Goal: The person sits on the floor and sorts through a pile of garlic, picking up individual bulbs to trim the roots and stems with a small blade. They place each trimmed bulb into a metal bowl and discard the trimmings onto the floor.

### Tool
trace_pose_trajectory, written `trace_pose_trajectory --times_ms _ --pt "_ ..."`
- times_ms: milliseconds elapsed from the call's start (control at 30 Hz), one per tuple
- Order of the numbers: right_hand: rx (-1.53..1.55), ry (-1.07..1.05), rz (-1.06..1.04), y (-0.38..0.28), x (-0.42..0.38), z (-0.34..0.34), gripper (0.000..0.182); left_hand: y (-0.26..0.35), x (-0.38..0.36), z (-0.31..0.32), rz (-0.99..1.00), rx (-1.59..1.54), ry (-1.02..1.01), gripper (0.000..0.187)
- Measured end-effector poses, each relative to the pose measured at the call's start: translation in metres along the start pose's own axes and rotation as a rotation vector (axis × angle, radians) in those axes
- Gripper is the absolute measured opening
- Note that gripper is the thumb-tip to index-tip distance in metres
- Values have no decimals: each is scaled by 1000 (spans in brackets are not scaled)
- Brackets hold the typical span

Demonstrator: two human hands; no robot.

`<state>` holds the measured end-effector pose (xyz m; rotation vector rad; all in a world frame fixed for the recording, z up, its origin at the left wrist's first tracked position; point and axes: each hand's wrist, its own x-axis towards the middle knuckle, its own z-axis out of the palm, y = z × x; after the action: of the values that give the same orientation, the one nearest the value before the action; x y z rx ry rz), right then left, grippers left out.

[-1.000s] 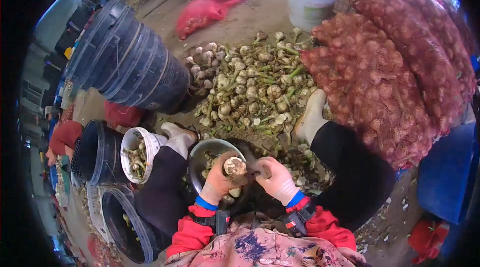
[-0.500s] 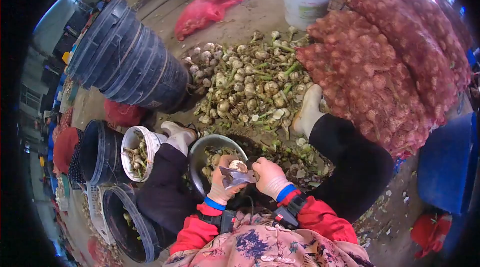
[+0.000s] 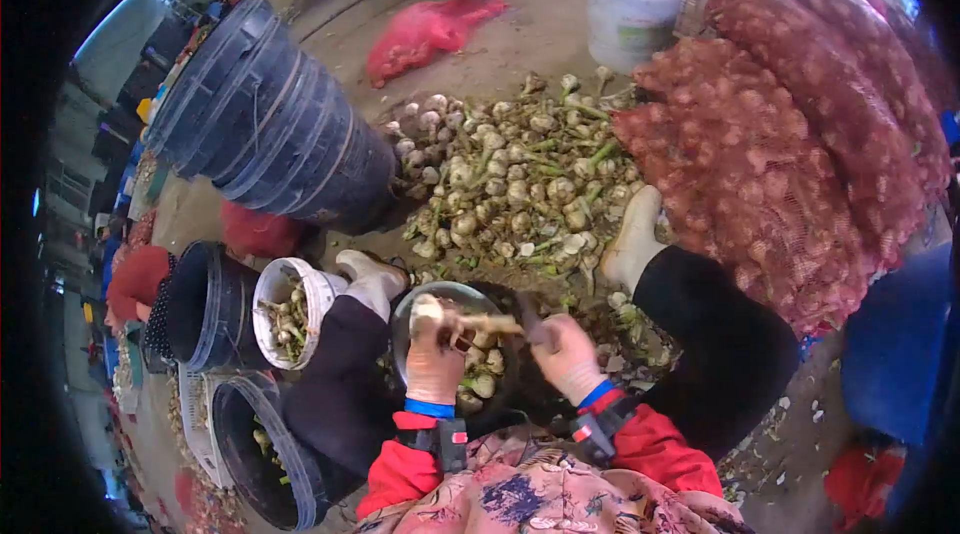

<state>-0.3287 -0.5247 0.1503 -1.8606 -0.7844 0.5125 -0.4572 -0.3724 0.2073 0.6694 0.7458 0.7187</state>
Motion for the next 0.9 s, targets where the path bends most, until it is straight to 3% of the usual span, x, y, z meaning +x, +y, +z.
trace_pose_trajectory --times_ms 67,200,333,400,467,533,567,600,633,667,733,800,833,867,900 --pt "-6 -84 -76 -13 -3 3 18 -7 5 16 19 -284 17 40" --pt "25 -92 1 -23 3 7 18 -26 11 7 -64 -301 -88 53" --pt "90 -34 17 -17 11 5 24 -32 2 24 -97 -215 -197 53" --pt "157 -119 222 27 5 21 26 -22 -11 40 -143 -305 -97 51" --pt "31 -259 461 108 -4 47 38 -10 -9 58 -203 -367 -42 35" --pt "72 -279 675 69 4 17 34 5 -11 61 -180 -286 38 33" --pt "69 -291 674 82 4 27 34 10 -10 38 -250 -136 -21 35" --pt "68 -160 583 109 3 45 32 12 -9 8 -321 15 -83 38" --pt "69 -26 493 124 4 55 29 -10 5 -52 -204 331 -124 46" --pt "68 -27 496 113 7 50 29 1 2 -49 -204 779 -30 54" --pt "339 28 666 75 16 35 23 -27 35 -102 198 1384 -86 52" --pt "413 46 726 80 15 45 18 -36 73 -56 250 1208 -105 50" --pt "471 84 630 79 20 41 19 -46 105 -23 304 1023 -126 49" --pt "534 125 535 68 21 37 19 -58 131 -6 145 873 -128 43" --pt "597 158 617 61 25 36 21 -86 171 -2 209 909 -112 35"
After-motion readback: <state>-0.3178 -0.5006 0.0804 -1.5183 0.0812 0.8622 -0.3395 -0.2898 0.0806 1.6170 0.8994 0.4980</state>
